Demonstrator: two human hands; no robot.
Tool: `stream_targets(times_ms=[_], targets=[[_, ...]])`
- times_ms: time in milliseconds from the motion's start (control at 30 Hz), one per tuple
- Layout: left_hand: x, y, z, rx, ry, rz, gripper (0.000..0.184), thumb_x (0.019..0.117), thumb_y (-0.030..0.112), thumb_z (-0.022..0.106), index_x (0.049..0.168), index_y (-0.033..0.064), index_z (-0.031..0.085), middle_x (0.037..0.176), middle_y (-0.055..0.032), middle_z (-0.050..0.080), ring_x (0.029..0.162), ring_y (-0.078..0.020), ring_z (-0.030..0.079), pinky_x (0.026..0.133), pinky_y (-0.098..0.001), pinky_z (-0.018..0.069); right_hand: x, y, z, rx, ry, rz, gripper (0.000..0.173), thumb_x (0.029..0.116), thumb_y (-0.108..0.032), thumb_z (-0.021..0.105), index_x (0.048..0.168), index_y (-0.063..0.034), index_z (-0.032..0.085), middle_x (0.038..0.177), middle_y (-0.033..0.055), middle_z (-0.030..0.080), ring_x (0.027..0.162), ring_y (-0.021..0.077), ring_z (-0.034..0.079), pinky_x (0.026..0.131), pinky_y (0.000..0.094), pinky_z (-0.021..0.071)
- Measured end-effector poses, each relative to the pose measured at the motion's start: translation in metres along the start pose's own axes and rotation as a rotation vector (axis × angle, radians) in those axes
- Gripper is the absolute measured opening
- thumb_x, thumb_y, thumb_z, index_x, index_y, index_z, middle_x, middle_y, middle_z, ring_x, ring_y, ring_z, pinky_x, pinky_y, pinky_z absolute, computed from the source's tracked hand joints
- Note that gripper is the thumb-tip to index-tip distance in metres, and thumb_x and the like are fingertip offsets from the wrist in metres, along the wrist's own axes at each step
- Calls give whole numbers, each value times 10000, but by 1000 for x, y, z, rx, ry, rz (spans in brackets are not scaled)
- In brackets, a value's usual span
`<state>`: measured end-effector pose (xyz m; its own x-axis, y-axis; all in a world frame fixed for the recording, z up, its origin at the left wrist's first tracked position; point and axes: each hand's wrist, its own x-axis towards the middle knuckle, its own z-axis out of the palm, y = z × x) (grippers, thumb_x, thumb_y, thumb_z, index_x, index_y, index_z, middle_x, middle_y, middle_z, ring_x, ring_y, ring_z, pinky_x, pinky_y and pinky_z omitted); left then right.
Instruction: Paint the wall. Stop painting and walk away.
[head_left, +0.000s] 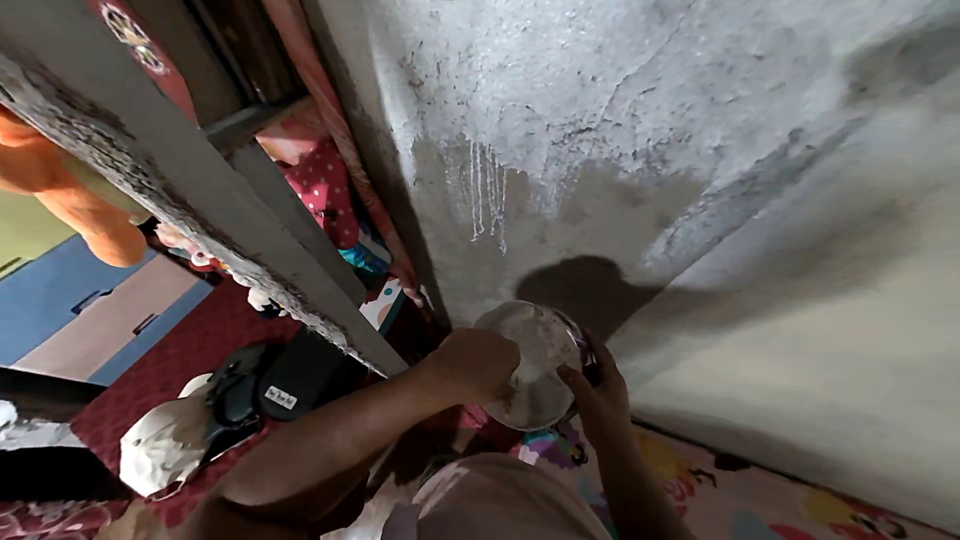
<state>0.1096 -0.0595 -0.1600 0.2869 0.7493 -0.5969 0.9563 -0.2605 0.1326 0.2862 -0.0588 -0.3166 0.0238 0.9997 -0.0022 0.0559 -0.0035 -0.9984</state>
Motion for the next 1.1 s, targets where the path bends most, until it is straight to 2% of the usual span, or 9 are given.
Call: stream_targets(times_ms=[100,200,300,433,600,667,767,933,1100], targets=[[2,-9,0,-130,33,21,344,1002,349,653,1172,52,690,1097,-191,678,1062,-384,635,881,-634,475,4,0,-5,-15,46,26,776,849,-209,671,1558,-61,393,1219,151,629,855,98,610,714,279,528],[3,-25,8,-289,100,55,332,1004,358,652,1158,67,699,1003,-153,681,933,-320,641,853,-585,497,9,1,-13,47,93,44,753,859,-186,649,1557,-74,391,1260,157,615,921,118,637,753,305,558],[0,-46,23,-463,180,79,311,1004,349,651,1151,79,696,982,-114,688,849,-242,648,809,-503,532,13,2,-20,192,123,33,734,862,-163,618,1544,-40,377,1294,122,605,1000,69,658,824,257,579],[-8,-69,47,-596,288,63,354,920,346,760,1165,98,696,930,-77,685,800,-190,629,764,-442,536,16,7,-30,275,115,13,717,872,-142,595,1542,-23,367,1351,103,581,1065,56,642,874,237,564],[-20,-79,67,-680,362,66,361,882,265,794,1196,123,688,992,-34,703,828,-130,642,771,-371,546,17,9,-31,306,101,71,722,852,-134,584,1533,-23,371,1326,91,590,1049,51,648,860,235,570],[-23,-82,74,-716,400,82,330,889,242,785,1179,112,694,986,-25,704,810,-99,633,759,-330,542,16,11,-29,367,89,132,696,867,-122,557,1528,-31,358,1259,73,605,983,49,664,806,243,587],[-22,-89,89,-870,450,136,296,892,216,772,1151,97,692,888,23,687,678,-28,593,621,-222,513,16,19,-24,464,77,202,615,900,-116,522,1491,-40,372,1160,43,646,919,59,690,768,265,612],[-14,-101,116,-1157,467,237,277,949,154,672,1196,35,637,852,10,713,668,-69,670,608,-236,577,14,38,-19,499,57,245,591,902,-131,541,1469,-42,405,1128,54,668,903,80,702,744,277,618],[-9,-107,122,-1202,480,214,267,1059,258,533,1198,62,649,888,33,721,612,-10,598,542,-176,494,10,48,-16,498,42,305,606,899,-142,541,1481,-60,394,1154,73,664,921,102,704,739,293,623]])
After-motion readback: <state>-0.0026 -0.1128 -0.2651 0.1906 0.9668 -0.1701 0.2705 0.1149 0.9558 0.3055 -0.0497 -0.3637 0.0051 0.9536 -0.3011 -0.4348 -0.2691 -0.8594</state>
